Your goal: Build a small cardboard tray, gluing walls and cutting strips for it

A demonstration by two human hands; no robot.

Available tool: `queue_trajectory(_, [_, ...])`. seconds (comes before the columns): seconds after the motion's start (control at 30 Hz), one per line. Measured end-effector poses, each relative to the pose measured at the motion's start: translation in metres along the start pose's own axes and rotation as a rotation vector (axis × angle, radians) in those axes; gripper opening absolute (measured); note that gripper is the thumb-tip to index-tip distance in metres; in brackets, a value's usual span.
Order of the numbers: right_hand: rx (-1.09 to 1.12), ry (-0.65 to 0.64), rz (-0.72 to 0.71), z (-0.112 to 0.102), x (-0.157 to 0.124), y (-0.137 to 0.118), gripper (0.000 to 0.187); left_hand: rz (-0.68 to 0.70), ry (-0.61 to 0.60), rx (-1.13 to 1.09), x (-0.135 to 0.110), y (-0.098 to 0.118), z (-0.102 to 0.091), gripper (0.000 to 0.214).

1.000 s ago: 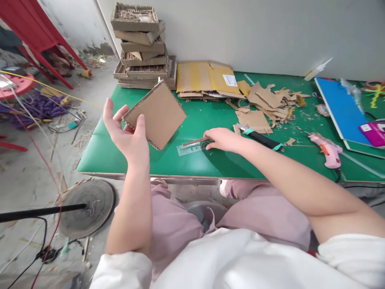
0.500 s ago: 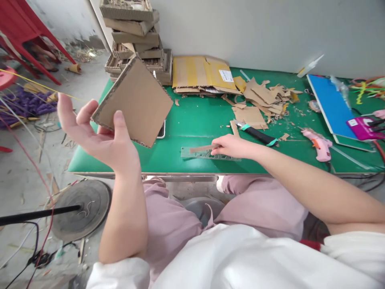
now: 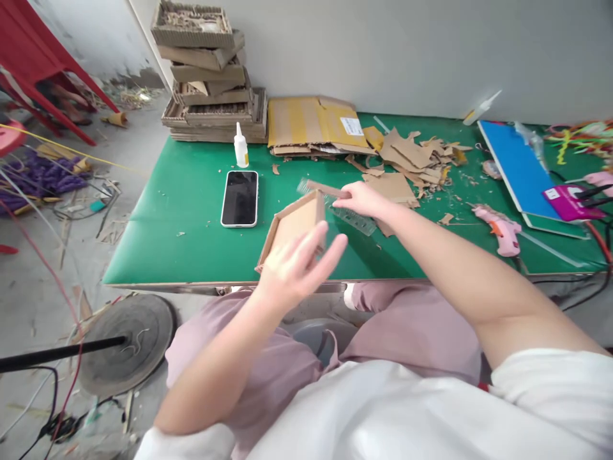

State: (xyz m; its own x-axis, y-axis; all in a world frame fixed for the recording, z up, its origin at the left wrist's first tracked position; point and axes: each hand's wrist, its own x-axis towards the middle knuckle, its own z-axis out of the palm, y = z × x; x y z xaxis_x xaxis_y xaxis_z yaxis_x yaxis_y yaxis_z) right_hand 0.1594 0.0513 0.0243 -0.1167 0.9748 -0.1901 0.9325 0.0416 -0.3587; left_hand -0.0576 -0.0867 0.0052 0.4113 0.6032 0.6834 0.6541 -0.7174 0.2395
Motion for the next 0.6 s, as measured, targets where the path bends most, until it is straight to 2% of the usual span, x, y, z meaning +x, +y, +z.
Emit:
queue_trajectory(0.07, [-0.030,0.121,0.088,-0.001,0.006,0.010,0.019,0.184,0.087,0.169,-0.002,0.017,0.008,0.035])
queue_trajectory(0.17, [-0.063,0.232,0.154,-0.007,0.014,0.020,0.021,0.258,-0.030,0.233,-0.008,0.034,0.022,0.031])
queue_trajectory(0.3, [-0.103,0.219,0.114,-0.011,0.019,0.021,0.023,0.212,-0.203,0.255,-0.015,0.043,0.045,0.030])
queue_trajectory(0.37, [-0.099,0.202,0.105,-0.010,0.019,0.016,0.031,0.157,-0.293,0.260,-0.016,0.047,0.053,0.030])
queue_trajectory(0.47, [-0.071,0.227,0.078,-0.009,0.013,0.008,0.039,0.073,-0.435,0.201,-0.012,0.052,0.051,0.035])
queue_trajectory(0.53, [-0.010,0.215,-0.021,-0.007,0.006,0.002,0.032,0.038,-0.503,0.119,-0.006,0.047,0.041,0.045])
queue_trajectory(0.6, [0.085,0.177,-0.168,-0.002,-0.004,-0.004,0.024,0.032,-0.527,0.023,0.001,0.033,0.027,0.044])
